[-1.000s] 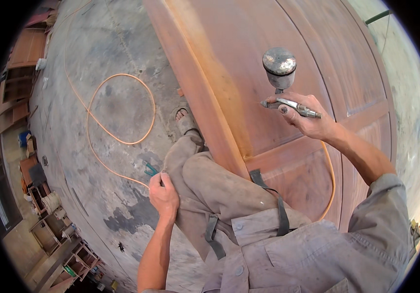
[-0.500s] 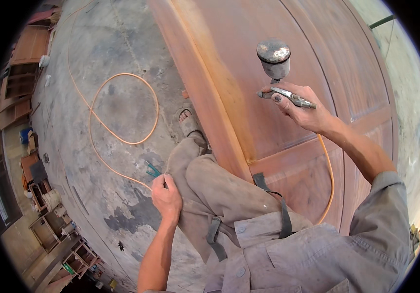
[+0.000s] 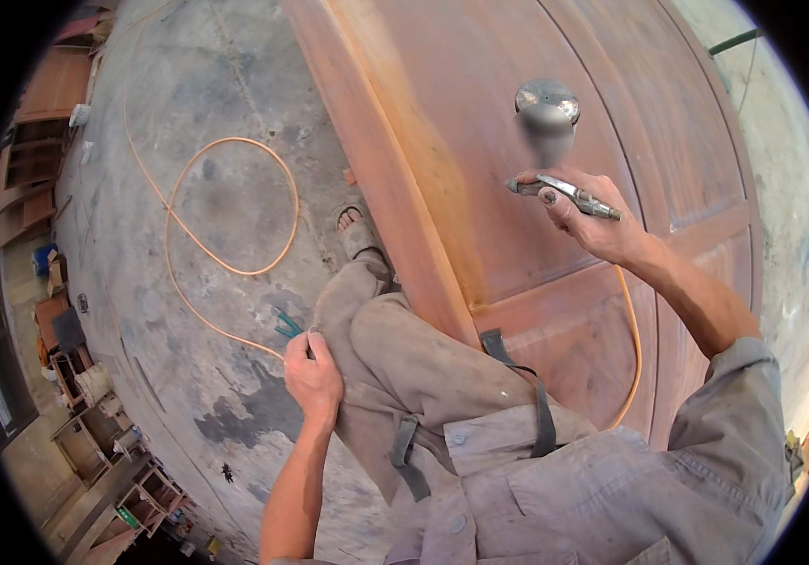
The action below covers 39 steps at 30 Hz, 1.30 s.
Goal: The person uses a spray gun to apply a coat of finish to a large wooden panel. They repeatedly test the spray pattern on their left palm to check the flow before applying it to the wood surface. The person moves the spray gun in steady horizontal strokes across the panel.
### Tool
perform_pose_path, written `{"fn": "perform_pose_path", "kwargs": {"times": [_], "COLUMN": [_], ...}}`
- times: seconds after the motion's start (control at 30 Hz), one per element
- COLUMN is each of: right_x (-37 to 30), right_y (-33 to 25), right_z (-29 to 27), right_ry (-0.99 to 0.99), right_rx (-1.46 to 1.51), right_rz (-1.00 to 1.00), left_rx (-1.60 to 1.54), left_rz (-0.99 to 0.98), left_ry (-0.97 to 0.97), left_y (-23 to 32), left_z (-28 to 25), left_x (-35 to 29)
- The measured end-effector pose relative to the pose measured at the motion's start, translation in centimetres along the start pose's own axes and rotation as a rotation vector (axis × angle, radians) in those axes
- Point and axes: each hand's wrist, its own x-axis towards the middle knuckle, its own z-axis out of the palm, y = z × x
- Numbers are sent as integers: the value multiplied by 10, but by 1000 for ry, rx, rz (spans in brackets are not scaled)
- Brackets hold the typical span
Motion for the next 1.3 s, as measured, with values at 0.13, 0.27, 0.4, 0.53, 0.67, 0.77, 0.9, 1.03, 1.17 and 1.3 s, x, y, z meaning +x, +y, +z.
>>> {"fn": "perform_pose_path", "kwargs": {"times": [0.13,0.27,0.4,0.53,0.67,0.77,0.9,1.03,1.17,1.3], "right_x": [-19,-22,-9,4,-4,-16,-27,-27,-34,-38], "right_y": [-3,-5,-4,-4,-1,4,4,6,-5,-2], "right_z": [-3,-4,-7,0,1,-2,-5,1,2,16], "right_ry": [-75,-107,-59,12,-14,-46,-106,-42,-154,-115], "right_rx": [-34,8,-19,64,56,12,-24,16,-51,-4], "right_rz": [22,65,112,40,82,70,66,19,101,10], "left_rx": [10,-5,5,11,19,23,9,15,41,49], "left_rz": [1,5,-2,-15,-27,-25,-13,-34,-43,-63], "left_ry": [-6,3,-8,-6,2,11,16,1,-7,-22], "left_y": [1,4,6,9,10,11,14,18,17,19], "left_z": [-1,-1,1,-4,-6,-3,-4,-5,-6,-7], "left_x": [0,-1,-1,0,-1,-1,-3,-3,-2,-1]}}
